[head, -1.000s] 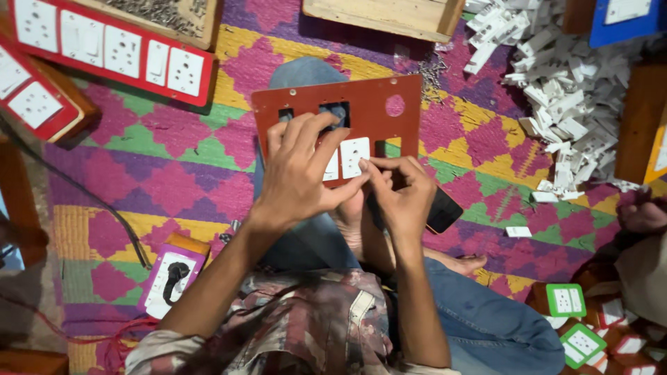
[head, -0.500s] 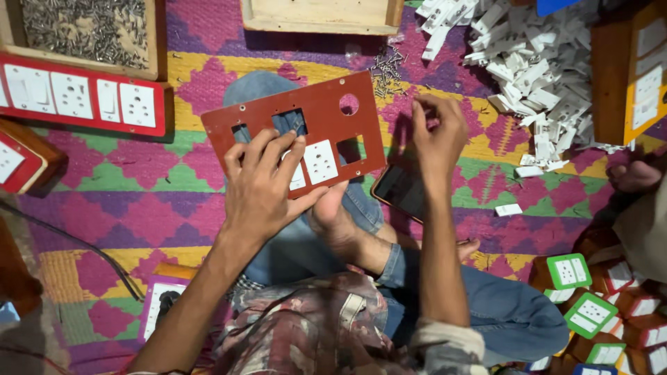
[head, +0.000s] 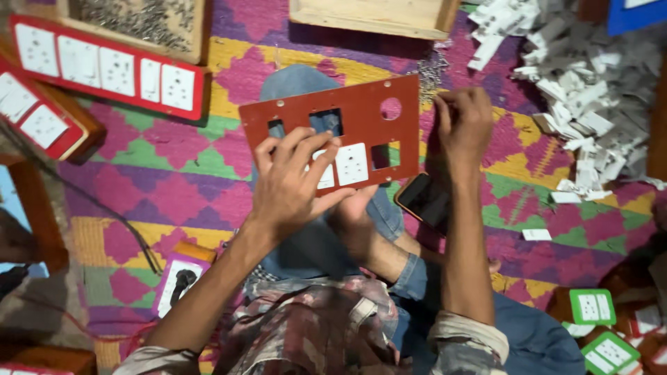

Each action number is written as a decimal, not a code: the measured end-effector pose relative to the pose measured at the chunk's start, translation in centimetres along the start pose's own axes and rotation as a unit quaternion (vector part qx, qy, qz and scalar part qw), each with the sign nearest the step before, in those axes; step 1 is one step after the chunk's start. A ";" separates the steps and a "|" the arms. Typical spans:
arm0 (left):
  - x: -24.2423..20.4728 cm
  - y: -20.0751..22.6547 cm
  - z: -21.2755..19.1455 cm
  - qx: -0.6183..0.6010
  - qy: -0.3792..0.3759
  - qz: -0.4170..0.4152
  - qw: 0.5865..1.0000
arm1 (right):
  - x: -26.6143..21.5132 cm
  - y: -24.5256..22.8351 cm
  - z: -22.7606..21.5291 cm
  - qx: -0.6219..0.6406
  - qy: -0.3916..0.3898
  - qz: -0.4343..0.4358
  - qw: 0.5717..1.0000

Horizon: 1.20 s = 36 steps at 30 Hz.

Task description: The person assembles white electrical switches and sockets into a red rectangular board. They insert each component into a cutout, flip the board to secure it with screws, and repeat the process for multiple units.

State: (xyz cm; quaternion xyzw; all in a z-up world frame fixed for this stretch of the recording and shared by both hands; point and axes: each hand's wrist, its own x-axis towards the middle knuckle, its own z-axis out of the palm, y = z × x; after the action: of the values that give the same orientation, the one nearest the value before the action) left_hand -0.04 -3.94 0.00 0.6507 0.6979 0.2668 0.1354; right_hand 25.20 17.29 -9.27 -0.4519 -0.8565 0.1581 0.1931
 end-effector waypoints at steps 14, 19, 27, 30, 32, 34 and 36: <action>-0.3 0.0 -0.5 -0.015 0.007 0.018 1.000 | -2.9 -6.5 -4.1 0.387 0.122 0.206 0.891; -0.3 0.0 -0.7 -0.030 0.012 0.012 0.999 | -3.9 -11.5 -6.4 0.354 0.020 0.190 0.915; -0.3 -0.1 -0.6 -0.031 0.017 0.015 0.999 | -3.4 -15.9 -6.0 0.356 -0.108 0.171 0.912; -0.2 -0.1 -0.6 -0.029 0.016 0.016 0.999 | -2.9 -16.5 -5.5 0.314 -0.109 0.140 0.933; -0.1 -0.1 -0.6 -0.024 0.014 0.017 0.999 | -2.6 -16.8 -5.4 0.299 -0.095 0.110 0.943; -0.2 -0.1 -0.6 -0.021 0.016 0.018 0.999 | -2.5 -17.2 -5.3 0.306 -0.090 0.117 0.941; -0.1 -0.1 -0.6 -0.021 0.017 0.019 0.999 | -2.3 -17.4 -5.3 0.306 -0.088 0.123 0.940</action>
State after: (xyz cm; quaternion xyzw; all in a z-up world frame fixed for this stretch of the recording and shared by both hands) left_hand -0.39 -4.14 0.42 0.6561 0.6819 0.2949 0.1327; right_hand 16.50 6.40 2.68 -0.4568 -0.7184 0.4739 0.2250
